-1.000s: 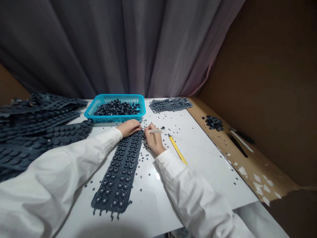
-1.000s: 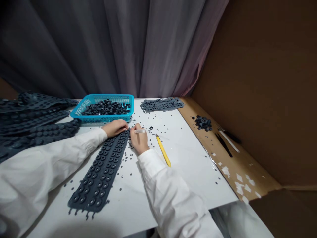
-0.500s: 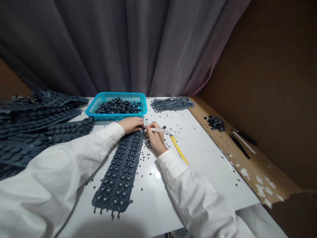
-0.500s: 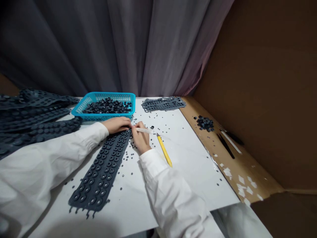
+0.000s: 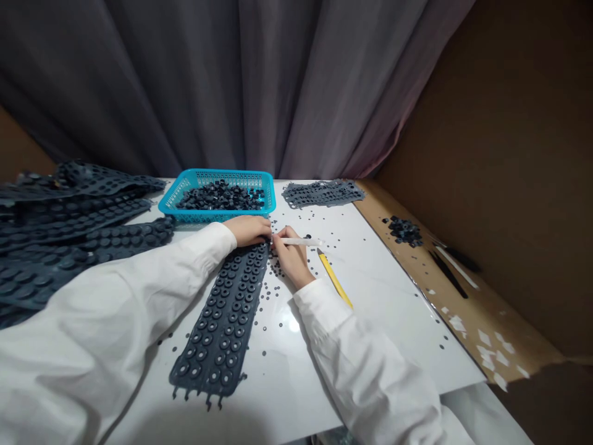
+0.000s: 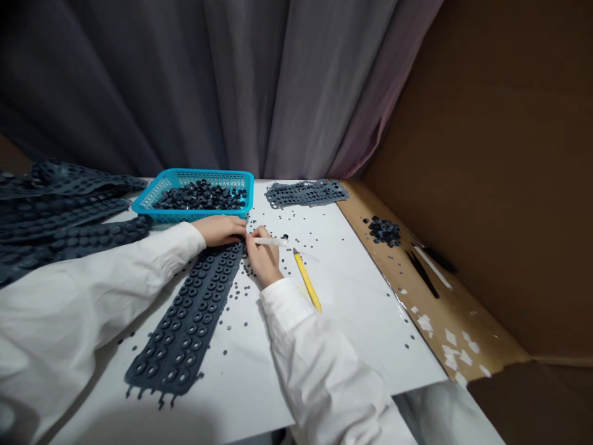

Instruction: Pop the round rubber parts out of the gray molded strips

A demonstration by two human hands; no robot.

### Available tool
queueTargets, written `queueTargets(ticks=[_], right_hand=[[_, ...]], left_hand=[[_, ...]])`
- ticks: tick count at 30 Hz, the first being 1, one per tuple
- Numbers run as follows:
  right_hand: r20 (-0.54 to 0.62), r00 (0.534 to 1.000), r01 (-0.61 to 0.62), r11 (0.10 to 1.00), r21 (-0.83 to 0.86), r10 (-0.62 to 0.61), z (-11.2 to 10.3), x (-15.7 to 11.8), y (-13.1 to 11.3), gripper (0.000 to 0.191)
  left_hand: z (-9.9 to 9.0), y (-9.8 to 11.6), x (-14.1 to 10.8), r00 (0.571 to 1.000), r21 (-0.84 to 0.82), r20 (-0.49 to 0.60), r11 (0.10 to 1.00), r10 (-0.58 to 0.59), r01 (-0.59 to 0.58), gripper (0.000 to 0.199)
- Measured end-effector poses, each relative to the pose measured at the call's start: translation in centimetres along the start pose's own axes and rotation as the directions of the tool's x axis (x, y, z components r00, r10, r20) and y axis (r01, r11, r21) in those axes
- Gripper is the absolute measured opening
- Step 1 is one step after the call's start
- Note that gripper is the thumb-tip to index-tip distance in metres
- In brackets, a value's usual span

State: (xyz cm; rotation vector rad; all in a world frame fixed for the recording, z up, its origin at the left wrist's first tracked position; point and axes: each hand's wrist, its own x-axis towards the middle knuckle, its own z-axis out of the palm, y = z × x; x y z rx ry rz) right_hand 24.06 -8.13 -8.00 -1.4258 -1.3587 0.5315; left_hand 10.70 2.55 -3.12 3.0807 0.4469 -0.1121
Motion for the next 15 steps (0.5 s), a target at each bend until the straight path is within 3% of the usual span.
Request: queueTargets(ticks=[15], right_hand=[[-0.041,0.999,0.01,0.997,-0.079,-0.013,0.31,0.26,0.14,0.02]], left_hand=[[-0.67,0.78,0.68,0.997,0.114,0.068,0.992,0.041,-0.049,0.019]])
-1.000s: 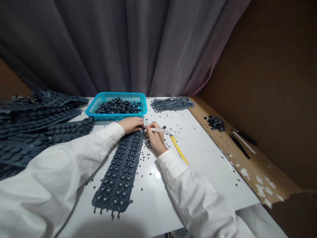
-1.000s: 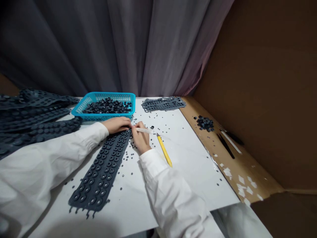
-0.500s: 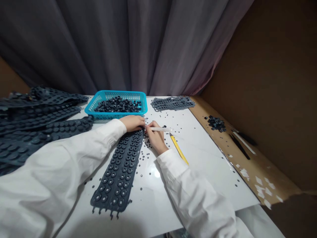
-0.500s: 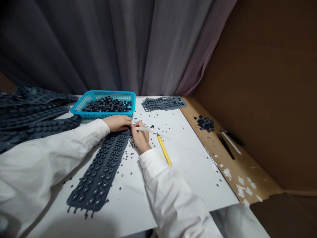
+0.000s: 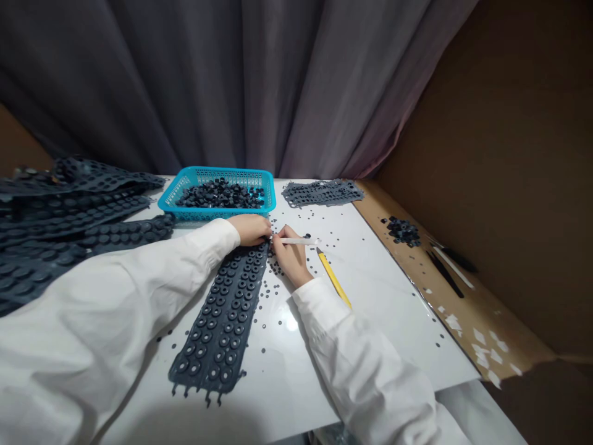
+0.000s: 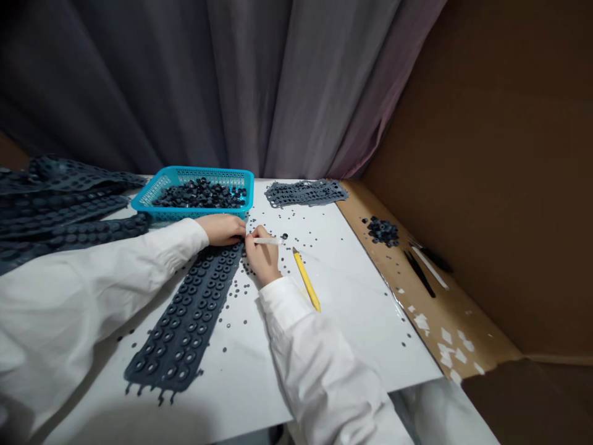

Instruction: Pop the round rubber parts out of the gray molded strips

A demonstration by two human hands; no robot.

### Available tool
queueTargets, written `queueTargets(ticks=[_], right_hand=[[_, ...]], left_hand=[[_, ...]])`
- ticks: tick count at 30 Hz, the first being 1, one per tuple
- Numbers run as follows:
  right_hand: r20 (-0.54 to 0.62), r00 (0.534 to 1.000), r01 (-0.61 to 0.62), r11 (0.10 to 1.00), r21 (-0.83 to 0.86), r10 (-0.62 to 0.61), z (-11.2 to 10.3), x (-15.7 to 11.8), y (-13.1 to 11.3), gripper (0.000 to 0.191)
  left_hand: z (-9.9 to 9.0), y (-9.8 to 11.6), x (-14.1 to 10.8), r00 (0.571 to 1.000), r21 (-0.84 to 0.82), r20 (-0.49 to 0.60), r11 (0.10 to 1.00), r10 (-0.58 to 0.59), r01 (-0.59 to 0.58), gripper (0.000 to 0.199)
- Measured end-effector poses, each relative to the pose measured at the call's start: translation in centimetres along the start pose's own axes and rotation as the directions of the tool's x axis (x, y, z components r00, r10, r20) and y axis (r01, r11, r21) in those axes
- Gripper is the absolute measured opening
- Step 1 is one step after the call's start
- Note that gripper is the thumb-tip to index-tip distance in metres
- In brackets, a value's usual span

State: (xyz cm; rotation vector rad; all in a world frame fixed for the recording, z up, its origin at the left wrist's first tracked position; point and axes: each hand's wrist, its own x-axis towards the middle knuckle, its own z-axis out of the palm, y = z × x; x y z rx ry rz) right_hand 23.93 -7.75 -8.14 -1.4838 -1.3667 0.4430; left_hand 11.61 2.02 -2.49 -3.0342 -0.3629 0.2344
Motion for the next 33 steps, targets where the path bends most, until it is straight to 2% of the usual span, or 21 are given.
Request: queueTargets(ticks=[5,9,14,19,24,29,33], right_hand=[[-0.013,1.0,0.002,1.0,-0.003,-0.002,0.0,0.0,-0.2,0.02],[-0.011,1.0,0.0,1.0,-0.009,0.0,0.0,-0.1,-0.2,0.02],[-0.019,1.0,-0.005,1.0,-0.007,0.005,0.0,-0.1,-0.3,0.019],[-0.017,1.0,0.003,1.0,-0.025,-0.003,-0.1,-0.1,-0.3,0.018],[0.001,1.0,-0.013,0.998,-0.068,0.013,0.0,-0.1,-0.3,0.017],[-0.004,1.0,-0.02,0.998,-0.058,0.02,0.0,-0.1,-0.2,0.017],[-0.009,1.0,-0.011,0.998,-0.063,0.011,0.1,-0.1,-0.1,0.018]], left_hand=[[0.6,-0.1,-0.3,0.998,0.027,-0.067,1.0,-0.005,0.006,0.018],[1.3,-0.2,-0.2,0.989,0.085,-0.137,0.995,0.055,-0.043,0.014],[2.2,-0.3,0.1,0.97,0.011,-0.239,0.999,0.045,-0.044,0.016],[3.2,-0.5,-0.5,0.952,-0.082,-0.304,0.997,-0.04,0.015,0.015],[4.4,-0.8,-1.6,0.913,-0.245,-0.375,0.967,-0.163,0.072,0.019],[4.9,-1.1,-1.8,0.896,-0.381,-0.381,0.922,-0.227,0.071,0.019],[4.8,-1.2,-1.8,0.867,-0.494,-0.376,0.862,-0.328,0.112,0.022]])
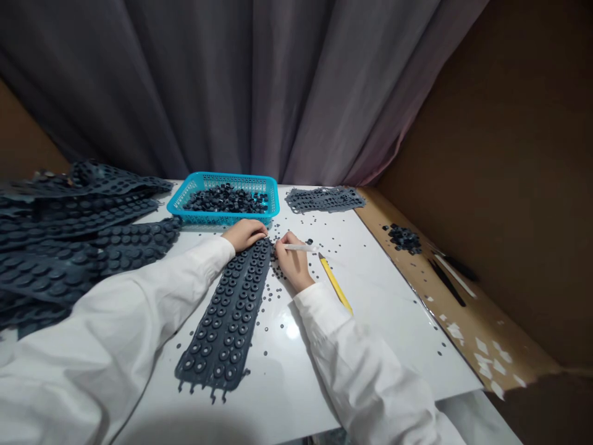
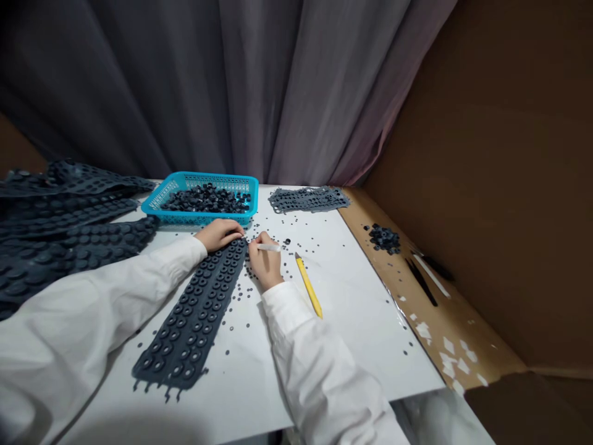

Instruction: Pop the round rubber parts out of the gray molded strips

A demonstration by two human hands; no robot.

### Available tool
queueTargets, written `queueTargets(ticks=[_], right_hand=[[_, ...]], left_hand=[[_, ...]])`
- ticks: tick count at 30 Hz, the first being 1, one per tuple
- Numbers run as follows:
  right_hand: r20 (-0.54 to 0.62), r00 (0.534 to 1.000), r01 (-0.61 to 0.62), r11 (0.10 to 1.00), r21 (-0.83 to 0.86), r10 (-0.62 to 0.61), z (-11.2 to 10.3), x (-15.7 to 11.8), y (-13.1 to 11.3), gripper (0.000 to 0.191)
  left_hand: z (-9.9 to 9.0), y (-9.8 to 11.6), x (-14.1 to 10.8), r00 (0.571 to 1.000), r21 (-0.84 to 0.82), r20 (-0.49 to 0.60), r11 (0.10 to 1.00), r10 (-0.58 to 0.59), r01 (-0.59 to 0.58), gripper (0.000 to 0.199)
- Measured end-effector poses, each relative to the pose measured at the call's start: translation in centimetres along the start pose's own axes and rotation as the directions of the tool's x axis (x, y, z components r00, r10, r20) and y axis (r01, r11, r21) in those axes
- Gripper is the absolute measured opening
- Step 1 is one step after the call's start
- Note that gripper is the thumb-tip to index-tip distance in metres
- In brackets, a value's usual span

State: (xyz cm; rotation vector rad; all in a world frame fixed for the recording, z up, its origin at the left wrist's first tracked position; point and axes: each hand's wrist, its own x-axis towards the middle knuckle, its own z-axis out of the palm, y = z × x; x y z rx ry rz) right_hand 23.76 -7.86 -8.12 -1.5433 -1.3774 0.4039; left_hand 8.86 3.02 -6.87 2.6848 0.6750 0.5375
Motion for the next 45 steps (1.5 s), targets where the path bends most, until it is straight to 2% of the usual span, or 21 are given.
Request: queueTargets(ticks=[7,14,21,27,29,33,37,40,43,45], right_hand=[[-0.002,1.0,-0.012,1.0,-0.002,0.012,-0.1,-0.1,-0.4,0.018],[-0.009,1.0,-0.004,1.0,-0.008,0.004,-0.1,-0.1,-0.5,0.02],[0.001,1.0,-0.027,0.999,0.02,0.027,-0.1,-0.1,-0.5,0.019],[0.003,1.0,-0.026,0.999,0.031,0.026,-0.1,-0.2,-0.5,0.018],[0.007,1.0,-0.023,0.999,0.041,0.022,-0.2,-0.2,-0.4,0.018],[0.018,1.0,-0.016,0.999,0.045,0.016,-0.2,-0.3,-0.4,0.018],[0.021,1.0,0.011,0.998,0.06,-0.012,-0.4,-0.3,-0.4,0.02],[0.003,1.0,0.027,0.996,0.083,-0.027,-0.7,-0.4,-0.6,0.02],[-0.006,1.0,0.024,0.995,0.093,-0.024,-0.8,-0.5,-0.9,0.02],[-0.001,1.0,0.016,0.995,0.094,-0.016,-0.9,-0.5,-1.0,0.02]], left_hand=[[0.1,0.1,-0.1,0.984,-0.177,-0.052,0.971,-0.17,0.159,0.025],[0.5,-0.6,0.1,0.945,-0.36,-0.069,0.891,-0.321,0.276,0.03],[0.2,-0.5,0.0,0.923,-0.551,-0.043,0.78,-0.383,0.297,0.039],[-1.6,2.0,-1.0,0.914,-0.658,-0.029,0.696,-0.405,0.288,0.039],[-2.5,3.6,-1.5,0.898,-0.755,-0.028,0.598,-0.439,0.269,0.038],[-3.7,7.4,-2.6,0.878,-0.94,0.011,0.294,-0.478,0.171,0.04],[-4.1,10.5,-3.5,0.877,-0.989,0.122,0.017,-0.465,0.146,0.034],[-4.3,12.0,-3.9,0.842,-0.971,0.234,-0.166,-0.487,0.174,0.03],[-4.6,13.0,-4.2,0.804,-0.931,0.327,-0.314,-0.496,0.185,0.03],[-4.8,13.5,-4.2,0.794,-0.921,0.353,-0.334,-0.495,0.201,0.033]])
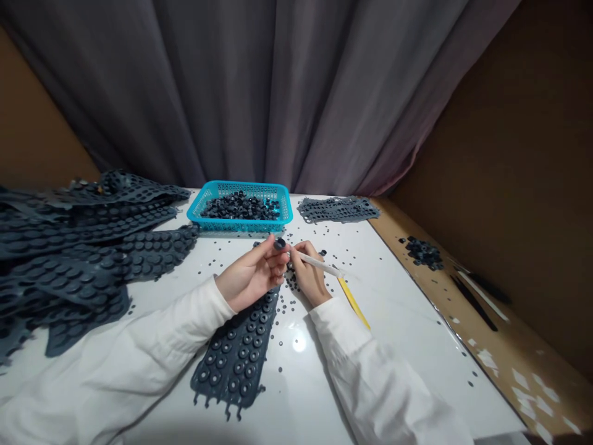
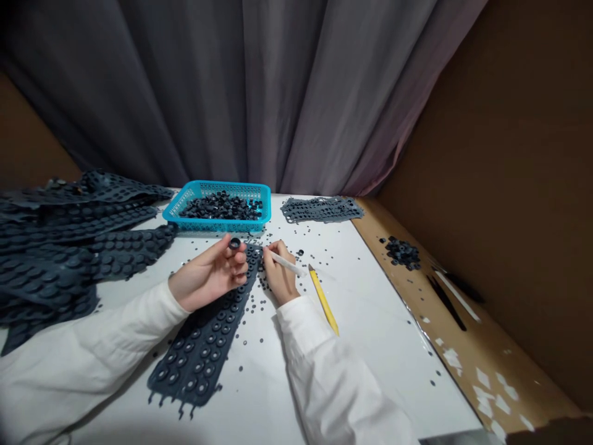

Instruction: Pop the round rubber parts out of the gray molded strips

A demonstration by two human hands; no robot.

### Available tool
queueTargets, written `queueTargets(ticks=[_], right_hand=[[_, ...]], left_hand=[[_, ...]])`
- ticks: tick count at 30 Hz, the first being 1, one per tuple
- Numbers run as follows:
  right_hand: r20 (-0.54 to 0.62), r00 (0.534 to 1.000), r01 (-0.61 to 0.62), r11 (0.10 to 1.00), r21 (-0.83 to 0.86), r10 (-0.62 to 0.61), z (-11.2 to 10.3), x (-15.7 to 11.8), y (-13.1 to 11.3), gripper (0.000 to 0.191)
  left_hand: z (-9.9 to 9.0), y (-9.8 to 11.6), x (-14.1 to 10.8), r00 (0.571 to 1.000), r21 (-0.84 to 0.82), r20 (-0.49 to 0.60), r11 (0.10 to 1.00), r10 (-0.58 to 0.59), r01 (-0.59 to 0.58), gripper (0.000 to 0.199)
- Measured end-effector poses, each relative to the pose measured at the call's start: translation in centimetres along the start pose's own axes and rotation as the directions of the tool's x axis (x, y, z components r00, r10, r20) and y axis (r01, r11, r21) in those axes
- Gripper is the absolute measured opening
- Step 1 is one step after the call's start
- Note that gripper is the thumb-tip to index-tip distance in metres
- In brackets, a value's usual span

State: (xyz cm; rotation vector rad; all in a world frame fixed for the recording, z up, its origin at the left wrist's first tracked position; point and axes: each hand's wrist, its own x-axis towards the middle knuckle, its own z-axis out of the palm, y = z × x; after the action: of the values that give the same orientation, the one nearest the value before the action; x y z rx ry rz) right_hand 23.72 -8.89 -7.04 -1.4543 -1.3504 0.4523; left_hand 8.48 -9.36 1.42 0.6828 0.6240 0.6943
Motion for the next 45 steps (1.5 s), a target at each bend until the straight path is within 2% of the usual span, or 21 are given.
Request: queueTargets(ticks=[4,7,12,16,19,22,24,26,28,30,31,33,35,36,38,41,43,45], right_hand=[[0.018,1.0,-0.015,1.0,0.009,0.014,-0.1,0.0,-0.1,0.019],[0.026,1.0,-0.014,1.0,0.021,0.014,-0.1,0.0,0.0,0.019],[0.029,0.999,-0.017,1.0,0.026,0.017,-0.1,0.0,0.0,0.019],[0.0,1.0,-0.003,0.999,0.036,0.003,-0.1,0.0,-0.1,0.018],[-0.053,0.998,-0.011,0.999,0.049,0.014,0.0,0.0,0.2,0.017],[-0.059,0.996,-0.065,0.995,0.071,0.07,0.2,0.0,0.6,0.015],[-0.04,0.995,-0.089,0.993,0.074,0.092,0.4,0.0,0.8,0.012],[-0.027,0.995,-0.095,0.992,0.078,0.097,0.5,0.0,1.0,0.011],[-0.023,0.994,-0.101,0.992,0.081,0.103,0.5,0.1,0.9,0.012],[-0.021,0.993,-0.11,0.991,0.073,0.112,0.5,0.1,0.8,0.013],[-0.017,0.993,-0.112,0.991,0.068,0.114,0.5,0.1,0.8,0.013],[-0.011,0.994,-0.11,0.992,0.063,0.111,0.5,0.2,0.7,0.012],[-0.007,0.995,-0.103,0.993,0.059,0.104,0.4,0.2,0.6,0.013],[-0.006,0.995,-0.1,0.993,0.056,0.101,0.5,0.2,0.6,0.013],[-0.006,0.996,-0.087,0.995,0.048,0.087,0.5,0.2,0.7,0.013],[-0.022,0.998,-0.061,0.998,0.035,0.062,0.6,0.3,0.7,0.013],[-0.036,0.998,-0.056,0.998,0.028,0.057,0.6,0.3,0.6,0.014],[-0.042,0.997,-0.058,0.998,0.02,0.058,0.6,0.3,0.6,0.015]], left_hand=[[0.5,0.1,-0.5,1.0,0.115,-0.022,0.993,-0.008,0.011,0.04],[0.7,0.0,-0.8,0.999,0.122,-0.027,0.991,-0.045,0.048,0.041],[1.0,-0.2,-1.1,0.987,-0.047,-0.047,0.988,-0.152,0.15,0.037],[0.8,0.3,-0.6,0.973,-0.141,-0.081,0.968,-0.218,0.205,0.025],[-0.5,1.1,0.6,0.979,-0.133,-0.132,0.981,-0.158,0.14,0.017],[-2.8,2.0,2.4,0.979,-0.066,-0.187,0.996,-0.075,0.063,0.015],[-4.3,2.6,3.6,0.979,0.034,-0.202,0.999,-0.035,0.043,0.018],[-5.6,2.9,4.8,0.982,0.221,-0.188,0.975,0.03,0.012,0.016],[-6.2,3.0,5.9,0.98,0.476,-0.158,0.879,0.122,-0.032,0.013],[-6.5,2.8,6.9,0.974,0.701,-0.091,0.708,0.207,-0.085,0.015],[-6.5,2.7,7.4,0.968,0.804,-0.028,0.582,0.248,-0.125,0.017],[-6.4,2.6,8.4,0.946,0.941,0.154,0.248,0.287,-0.228,0.018],[-6.1,2.8,9.3,0.91,0.934,0.357,-0.117,0.209,-0.339,0.019],[-6.0,2.9,9.8,0.9,0.896,0.416,-0.23,0.13,-0.381,0.02],[-5.5,3.3,10.6,0.882,0.815,0.47,-0.362,-0.044,-0.452,0.021],[-4.3,3.6,11.6,0.853,0.709,0.458,-0.477,-0.25,-0.52,0.022],[-3.4,3.6,11.9,0.84,0.644,0.422,-0.539,-0.342,-0.543,0.023],[-2.4,3.5,12.1,0.845,0.594,0.377,-0.601,-0.38,-0.535,0.023]])
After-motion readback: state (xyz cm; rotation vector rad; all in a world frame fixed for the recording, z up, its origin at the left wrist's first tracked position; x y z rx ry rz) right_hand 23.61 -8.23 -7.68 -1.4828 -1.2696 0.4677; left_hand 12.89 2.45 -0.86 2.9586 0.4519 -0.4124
